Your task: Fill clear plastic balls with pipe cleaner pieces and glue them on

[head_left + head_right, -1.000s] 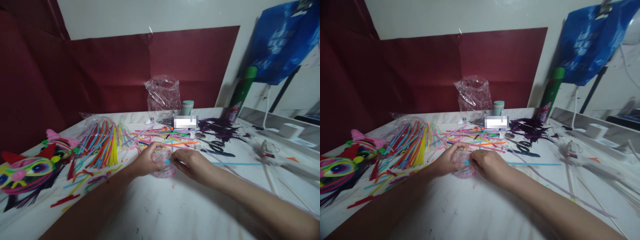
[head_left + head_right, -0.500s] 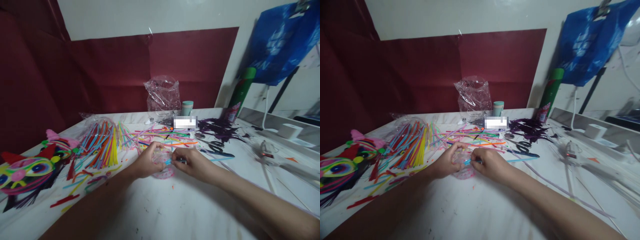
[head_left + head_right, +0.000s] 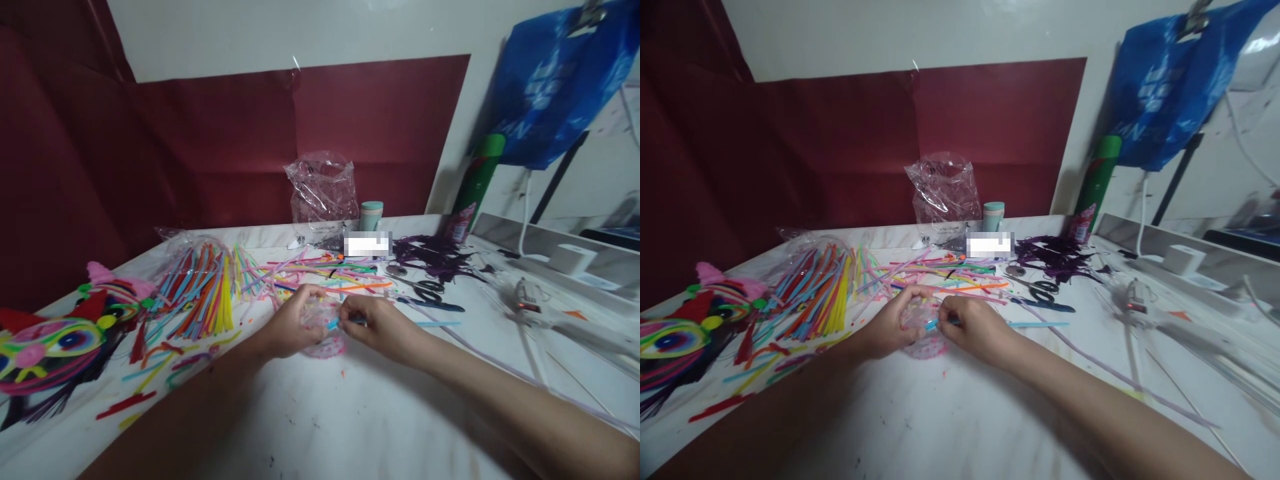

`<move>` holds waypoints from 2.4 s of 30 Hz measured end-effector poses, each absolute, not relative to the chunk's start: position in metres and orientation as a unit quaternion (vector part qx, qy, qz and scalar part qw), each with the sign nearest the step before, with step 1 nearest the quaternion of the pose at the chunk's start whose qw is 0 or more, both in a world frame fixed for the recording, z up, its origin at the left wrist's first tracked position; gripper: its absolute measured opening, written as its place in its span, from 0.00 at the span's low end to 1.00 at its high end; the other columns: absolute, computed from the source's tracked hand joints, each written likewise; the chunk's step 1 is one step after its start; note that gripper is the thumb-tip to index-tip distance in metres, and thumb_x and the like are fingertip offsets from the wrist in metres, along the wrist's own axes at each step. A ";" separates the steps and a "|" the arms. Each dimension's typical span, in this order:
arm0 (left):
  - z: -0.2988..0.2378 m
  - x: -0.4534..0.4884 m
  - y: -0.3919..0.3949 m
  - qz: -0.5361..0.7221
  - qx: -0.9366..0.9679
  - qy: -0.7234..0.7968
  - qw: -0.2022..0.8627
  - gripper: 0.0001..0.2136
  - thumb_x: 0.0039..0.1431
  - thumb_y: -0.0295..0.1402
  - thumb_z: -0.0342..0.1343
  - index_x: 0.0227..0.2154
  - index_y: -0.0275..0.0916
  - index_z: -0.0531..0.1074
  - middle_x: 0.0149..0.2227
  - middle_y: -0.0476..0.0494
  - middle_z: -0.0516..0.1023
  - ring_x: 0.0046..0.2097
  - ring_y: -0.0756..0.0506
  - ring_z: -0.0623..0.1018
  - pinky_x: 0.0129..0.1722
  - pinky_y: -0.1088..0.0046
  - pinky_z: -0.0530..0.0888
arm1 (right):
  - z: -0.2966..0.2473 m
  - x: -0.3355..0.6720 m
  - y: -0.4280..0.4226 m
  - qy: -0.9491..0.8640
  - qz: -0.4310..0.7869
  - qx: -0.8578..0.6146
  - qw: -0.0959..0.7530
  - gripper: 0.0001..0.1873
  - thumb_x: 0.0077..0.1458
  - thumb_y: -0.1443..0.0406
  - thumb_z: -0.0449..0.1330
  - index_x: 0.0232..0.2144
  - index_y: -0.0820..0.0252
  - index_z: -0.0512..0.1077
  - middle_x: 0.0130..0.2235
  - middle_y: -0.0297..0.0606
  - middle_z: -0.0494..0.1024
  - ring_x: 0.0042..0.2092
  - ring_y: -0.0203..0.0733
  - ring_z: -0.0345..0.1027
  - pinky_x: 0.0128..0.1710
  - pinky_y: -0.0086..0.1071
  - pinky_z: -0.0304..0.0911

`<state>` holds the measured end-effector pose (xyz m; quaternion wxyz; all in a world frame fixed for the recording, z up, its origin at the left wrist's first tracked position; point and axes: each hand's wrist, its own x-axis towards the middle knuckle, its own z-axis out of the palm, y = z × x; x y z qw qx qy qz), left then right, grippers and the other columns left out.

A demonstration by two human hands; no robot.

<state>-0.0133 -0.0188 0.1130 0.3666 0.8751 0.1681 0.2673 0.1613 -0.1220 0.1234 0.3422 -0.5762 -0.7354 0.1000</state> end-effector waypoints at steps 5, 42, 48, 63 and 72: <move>0.111 -0.015 -0.014 0.256 0.858 0.146 0.420 0.20 0.57 0.47 0.46 0.47 0.39 0.61 0.50 0.41 0.65 0.53 0.39 0.65 0.52 0.64 0.62 | 0.123 0.162 -0.121 -0.735 0.096 -0.577 0.342 0.05 0.47 0.73 0.53 0.25 0.59 0.66 0.24 0.32 0.71 0.26 0.34 0.62 0.27 0.26 0.56; 0.116 -0.014 -0.019 0.252 0.874 0.178 0.375 0.24 0.47 0.34 0.59 0.49 0.38 0.61 0.50 0.41 0.67 0.51 0.39 0.68 0.51 0.63 0.65 | 0.122 0.158 -0.122 -0.731 0.068 -0.595 0.328 0.05 0.49 0.72 0.54 0.26 0.60 0.67 0.25 0.34 0.72 0.26 0.35 0.62 0.27 0.27 0.56; 0.114 -0.016 -0.014 0.232 0.869 0.188 0.395 0.24 0.49 0.35 0.58 0.50 0.40 0.61 0.48 0.43 0.69 0.49 0.41 0.70 0.49 0.65 0.68 | 0.122 0.161 -0.121 -0.741 0.047 -0.587 0.324 0.05 0.51 0.72 0.54 0.26 0.60 0.68 0.25 0.34 0.72 0.26 0.35 0.62 0.26 0.26 0.55; 0.119 -0.013 -0.023 0.242 0.865 0.223 0.379 0.23 0.46 0.32 0.58 0.47 0.38 0.62 0.46 0.42 0.69 0.43 0.42 0.71 0.44 0.65 0.68 | 0.120 0.159 -0.122 -0.738 0.051 -0.584 0.335 0.03 0.52 0.70 0.54 0.28 0.60 0.67 0.27 0.35 0.72 0.27 0.36 0.63 0.27 0.27 0.56; 0.114 -0.016 -0.016 0.268 0.877 0.154 0.369 0.21 0.48 0.35 0.56 0.47 0.38 0.62 0.48 0.42 0.67 0.50 0.40 0.68 0.50 0.64 0.64 | 0.122 0.165 -0.118 -0.714 0.100 -0.606 0.337 0.01 0.51 0.68 0.56 0.28 0.59 0.68 0.27 0.35 0.74 0.28 0.37 0.64 0.28 0.28 0.55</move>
